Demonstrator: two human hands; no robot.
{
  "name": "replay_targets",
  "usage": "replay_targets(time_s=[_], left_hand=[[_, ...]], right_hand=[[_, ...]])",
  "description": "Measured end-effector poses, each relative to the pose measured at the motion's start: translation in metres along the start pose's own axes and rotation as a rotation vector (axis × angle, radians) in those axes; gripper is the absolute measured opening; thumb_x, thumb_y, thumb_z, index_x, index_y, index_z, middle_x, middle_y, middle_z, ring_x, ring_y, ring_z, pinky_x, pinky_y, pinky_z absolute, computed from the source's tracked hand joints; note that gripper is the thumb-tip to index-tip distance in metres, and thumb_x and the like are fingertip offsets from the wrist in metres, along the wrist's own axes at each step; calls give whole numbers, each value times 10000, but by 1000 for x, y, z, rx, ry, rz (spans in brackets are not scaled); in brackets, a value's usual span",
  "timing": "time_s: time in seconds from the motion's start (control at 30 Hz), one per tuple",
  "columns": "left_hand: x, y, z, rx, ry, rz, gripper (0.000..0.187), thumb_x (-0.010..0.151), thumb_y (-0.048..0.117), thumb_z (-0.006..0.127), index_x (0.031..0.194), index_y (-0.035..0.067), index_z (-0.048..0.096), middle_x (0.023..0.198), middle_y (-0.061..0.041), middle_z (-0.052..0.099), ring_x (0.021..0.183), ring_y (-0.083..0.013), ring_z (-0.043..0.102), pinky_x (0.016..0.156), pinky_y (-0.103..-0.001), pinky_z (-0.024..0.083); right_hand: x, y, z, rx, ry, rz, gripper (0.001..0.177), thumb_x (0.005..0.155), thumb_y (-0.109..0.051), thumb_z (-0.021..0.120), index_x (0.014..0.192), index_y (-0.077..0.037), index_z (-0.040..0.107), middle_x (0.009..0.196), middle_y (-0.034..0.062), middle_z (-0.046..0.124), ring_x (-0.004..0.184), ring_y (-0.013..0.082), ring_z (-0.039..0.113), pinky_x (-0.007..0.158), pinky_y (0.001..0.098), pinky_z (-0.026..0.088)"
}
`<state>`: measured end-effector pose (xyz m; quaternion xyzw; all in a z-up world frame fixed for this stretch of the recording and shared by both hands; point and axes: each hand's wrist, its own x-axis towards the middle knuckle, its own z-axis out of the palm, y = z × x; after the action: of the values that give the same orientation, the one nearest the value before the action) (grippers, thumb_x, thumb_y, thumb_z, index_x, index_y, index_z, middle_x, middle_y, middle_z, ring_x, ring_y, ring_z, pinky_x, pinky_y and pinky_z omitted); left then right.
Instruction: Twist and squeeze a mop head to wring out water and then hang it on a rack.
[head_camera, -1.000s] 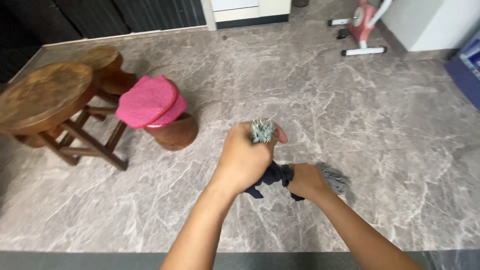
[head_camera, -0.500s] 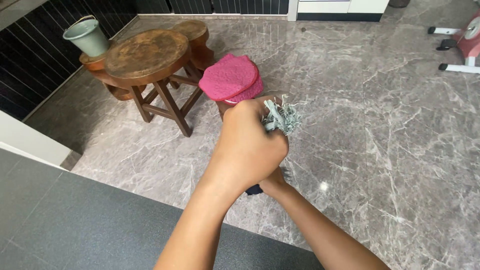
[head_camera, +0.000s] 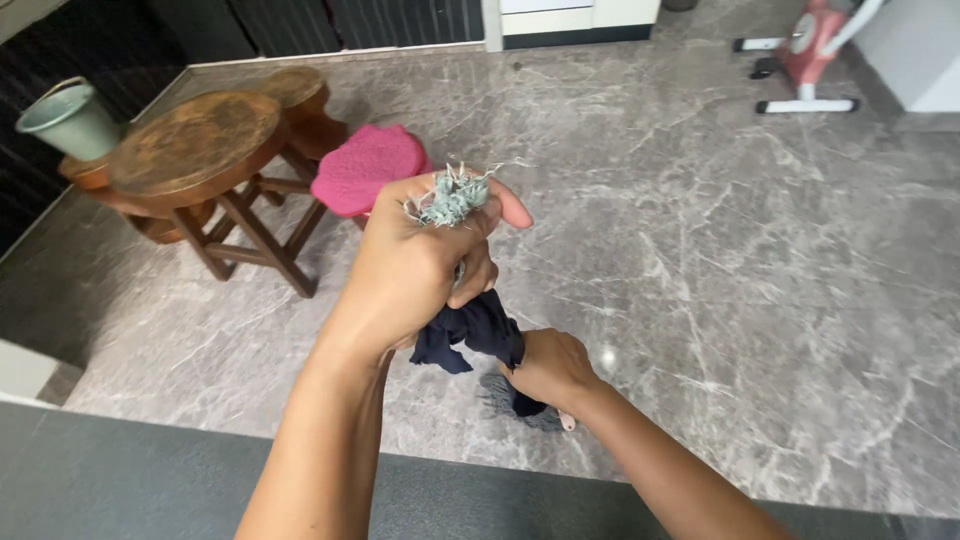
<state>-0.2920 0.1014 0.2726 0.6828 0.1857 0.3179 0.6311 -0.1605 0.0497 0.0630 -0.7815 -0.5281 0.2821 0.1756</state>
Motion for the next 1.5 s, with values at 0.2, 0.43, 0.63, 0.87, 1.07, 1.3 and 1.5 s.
replay_targets(time_s=[0.2,0.43,0.63,0.87,1.07,1.3,1.5], left_hand=[[21,-37,106,-141,-133,-42,151,965,-42,559,908,-45,699,491,-7,461,386,-91,386,401,-290,313],[30,-91,232,-107,-184,-152,154,909,-29,576,915,-4,728,573,20,527,434,-53,416,384,-285,274],[12,-198,297,33,-164,50,159,924,6,619,877,43,766,785,32,712,709,-53,641,639,-260,506],[-11,-213,293,-34,-144,-301,156,942,49,617,869,59,755,675,-19,632,606,-94,558,554,-306,447],[-2,-137,211,89,-216,-350,183,951,119,599,859,93,756,579,-7,574,505,-107,484,492,-321,379],[-20,-45,89,252,-121,-179,149,858,73,628,832,57,773,554,15,569,493,-85,513,482,-312,416],[-56,35,-2,400,-7,-216,194,877,91,594,850,33,777,540,-24,542,496,-147,502,465,-362,388]], right_hand=[[-60,113,-45,-39,59,232,333,876,-433,643,915,-129,771,843,126,782,853,315,761,828,444,571],[-102,260,-74,-113,165,436,334,822,-417,727,1114,-256,743,969,88,774,957,318,742,848,455,569],[-113,404,-46,-268,182,554,477,811,-172,685,1262,-327,696,1122,74,746,1056,289,733,896,458,587],[-145,412,-26,-306,127,604,296,826,-342,740,1087,-201,722,1037,131,753,1048,338,730,924,477,570],[-124,321,-12,-284,210,494,382,765,-355,769,1118,-218,724,987,173,734,968,363,732,877,491,574],[-82,155,13,-88,252,256,376,754,-254,707,1117,-159,734,901,181,752,906,378,726,819,487,562],[-49,2,45,28,137,39,266,854,-326,663,959,-93,736,791,158,749,795,360,748,766,470,576]])
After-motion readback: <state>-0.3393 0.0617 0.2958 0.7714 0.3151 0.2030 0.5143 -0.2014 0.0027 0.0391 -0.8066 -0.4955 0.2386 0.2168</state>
